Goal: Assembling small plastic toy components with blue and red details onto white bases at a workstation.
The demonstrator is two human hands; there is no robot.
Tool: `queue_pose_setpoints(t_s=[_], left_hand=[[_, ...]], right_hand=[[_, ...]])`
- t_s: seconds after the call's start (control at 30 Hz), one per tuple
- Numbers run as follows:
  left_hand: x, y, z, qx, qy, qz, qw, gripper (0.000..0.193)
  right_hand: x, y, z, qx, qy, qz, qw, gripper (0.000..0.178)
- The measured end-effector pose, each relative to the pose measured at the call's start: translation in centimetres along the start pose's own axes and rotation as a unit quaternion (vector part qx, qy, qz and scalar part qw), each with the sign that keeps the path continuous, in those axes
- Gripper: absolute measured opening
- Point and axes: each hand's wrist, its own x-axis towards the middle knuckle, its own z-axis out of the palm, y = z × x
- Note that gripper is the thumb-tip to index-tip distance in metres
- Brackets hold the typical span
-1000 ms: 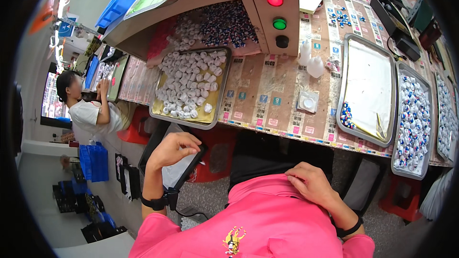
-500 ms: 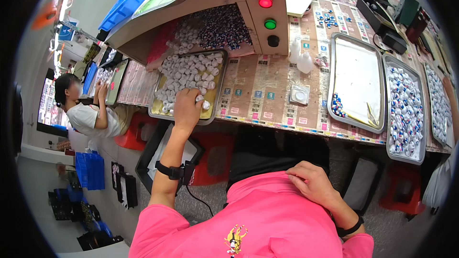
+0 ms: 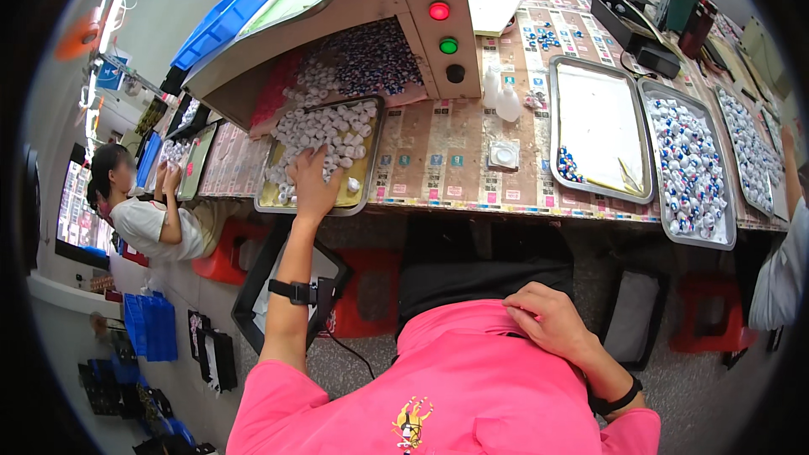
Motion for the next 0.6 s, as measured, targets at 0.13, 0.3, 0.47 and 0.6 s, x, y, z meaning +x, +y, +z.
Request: queue_pose_setpoints(t_s=[0.13,0.3,0.47,0.6], left_hand=[[1.1,0.0,0.8,0.024,-0.103,0.023,0.994,0.037],[1.7,-3.5,2.2,-0.114,-0.110,0.014,0.987,0.026],[1.7,-4.7,1.8,-0.158,-0.059,-0.040,0.985,0.020],[1.8,-5.5,1.4,-0.426,-0.081,-0.278,0.857,0.020]], right_hand=[[-0.8,-0.1,0.0,0.000,0.019,-0.009,1.000,0.013],[-1.6,-1.4,-2.3,-0.005,0.056,-0.015,0.998,0.013],[-1.2,-5.4,-7.6,-0.052,0.164,-0.084,0.981,0.016],[-0.8,-9.3,-11.1,-0.071,0.253,-0.166,0.951,0.015]])
